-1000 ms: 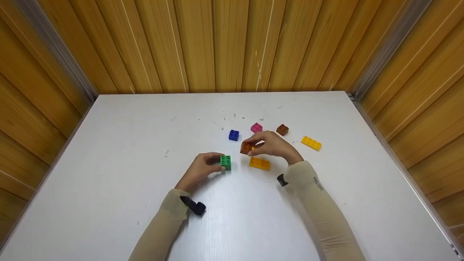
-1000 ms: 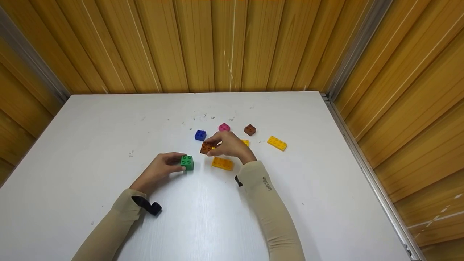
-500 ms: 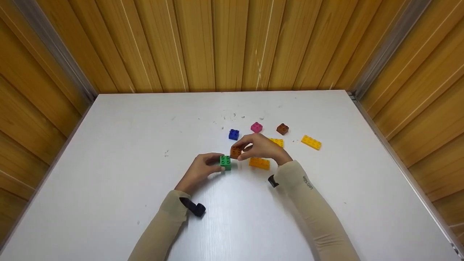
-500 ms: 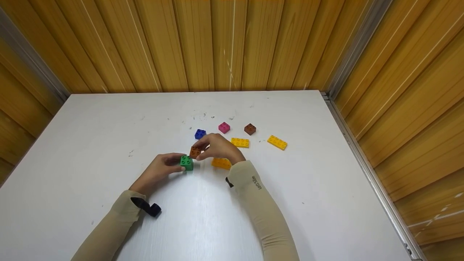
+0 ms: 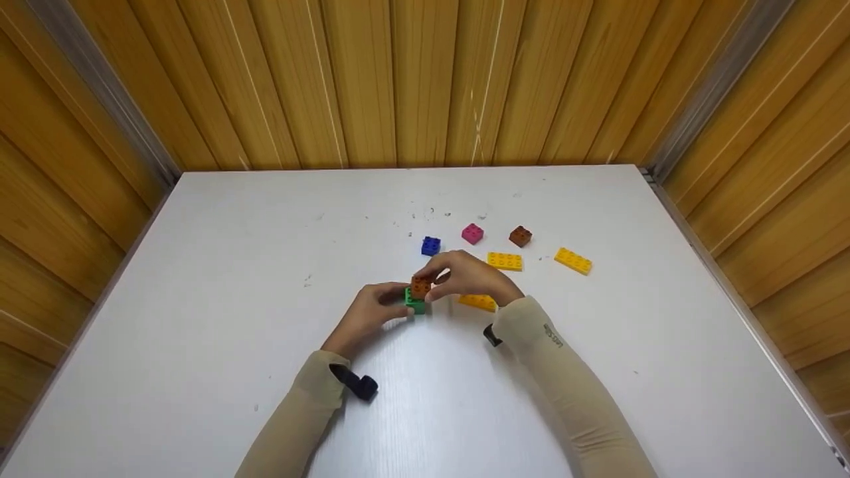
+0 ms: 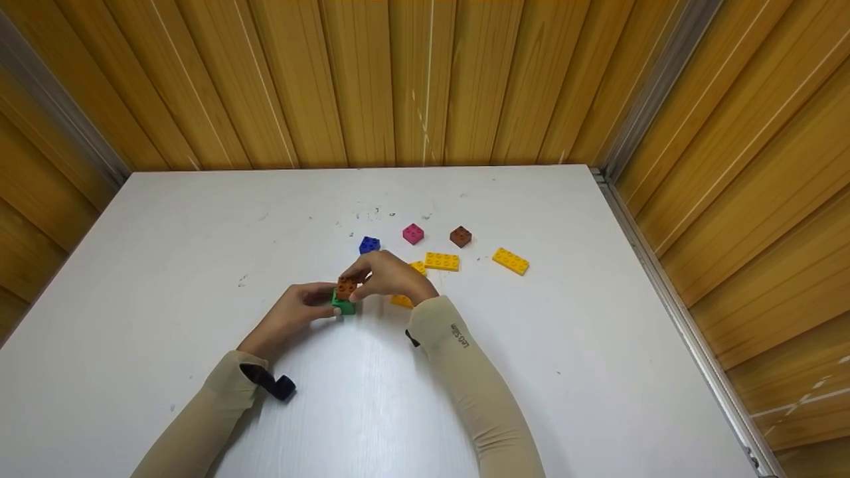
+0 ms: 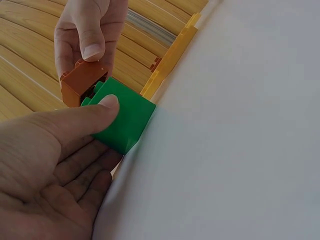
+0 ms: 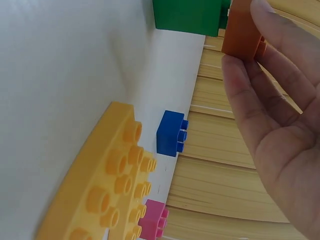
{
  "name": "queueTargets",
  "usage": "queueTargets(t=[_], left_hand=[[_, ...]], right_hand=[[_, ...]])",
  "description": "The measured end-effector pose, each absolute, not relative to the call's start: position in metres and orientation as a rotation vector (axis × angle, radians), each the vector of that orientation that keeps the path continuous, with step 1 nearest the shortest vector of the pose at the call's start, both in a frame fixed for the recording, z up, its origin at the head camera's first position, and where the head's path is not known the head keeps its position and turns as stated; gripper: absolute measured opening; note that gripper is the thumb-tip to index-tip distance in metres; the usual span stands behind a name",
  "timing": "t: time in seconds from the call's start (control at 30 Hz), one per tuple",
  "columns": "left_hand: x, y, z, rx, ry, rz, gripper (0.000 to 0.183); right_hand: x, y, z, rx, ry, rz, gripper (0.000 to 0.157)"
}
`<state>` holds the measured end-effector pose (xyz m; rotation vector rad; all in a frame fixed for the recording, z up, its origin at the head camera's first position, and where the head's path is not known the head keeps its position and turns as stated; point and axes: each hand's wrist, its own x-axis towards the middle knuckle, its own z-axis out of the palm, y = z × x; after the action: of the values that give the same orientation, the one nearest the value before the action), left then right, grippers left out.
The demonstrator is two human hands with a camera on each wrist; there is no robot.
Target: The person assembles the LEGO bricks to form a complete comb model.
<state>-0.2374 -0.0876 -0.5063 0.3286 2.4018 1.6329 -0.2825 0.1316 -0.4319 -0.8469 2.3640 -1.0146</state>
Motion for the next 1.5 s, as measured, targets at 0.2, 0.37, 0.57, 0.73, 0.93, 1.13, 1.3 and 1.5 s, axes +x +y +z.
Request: queueTargets(t=[0.2,0.37,0.57,0.73,0.93,1.13,1.3,1.5], left_hand=[[-0.238,-0.088,-0.506,0.355,2.413,1.621,0.044],[-0.239,-0.089,-0.507,0.394,2.433,1.595,0.045],[-0.241,-0.089,-0.508,0.402,2.439,1.579,0.045],[-0.241,-0.088,-0.506,0.415,2.447,1.578,0.044],[-0.242,-0.088,-0.507,0.398,2.448,1.578,0.044],[-0.242,-0.089,-0.508,0.437,2.456,1.585,0.044],[-0.242,-0.089,-0.508,0.457,2.448,1.606,0.044],[-0.241,-0.089,-0.508,0.448,2.426,1.62,0.043]], right_hand=[[-0.282,0.128,-0.434,-0.871,2.371,-0.979,0.04],[-0.281,0.125,-0.435,-0.892,2.374,-0.963,0.039],[-0.281,0.125,-0.436,-0.898,2.362,-0.979,0.039],[-0.28,0.125,-0.435,-0.888,2.367,-0.984,0.038],[-0.279,0.123,-0.435,-0.887,2.38,-0.966,0.037],[-0.278,0.121,-0.435,-0.887,2.387,-0.963,0.037],[-0.277,0.12,-0.434,-0.872,2.38,-0.967,0.037],[-0.276,0.12,-0.431,-0.87,2.397,-0.928,0.036]])
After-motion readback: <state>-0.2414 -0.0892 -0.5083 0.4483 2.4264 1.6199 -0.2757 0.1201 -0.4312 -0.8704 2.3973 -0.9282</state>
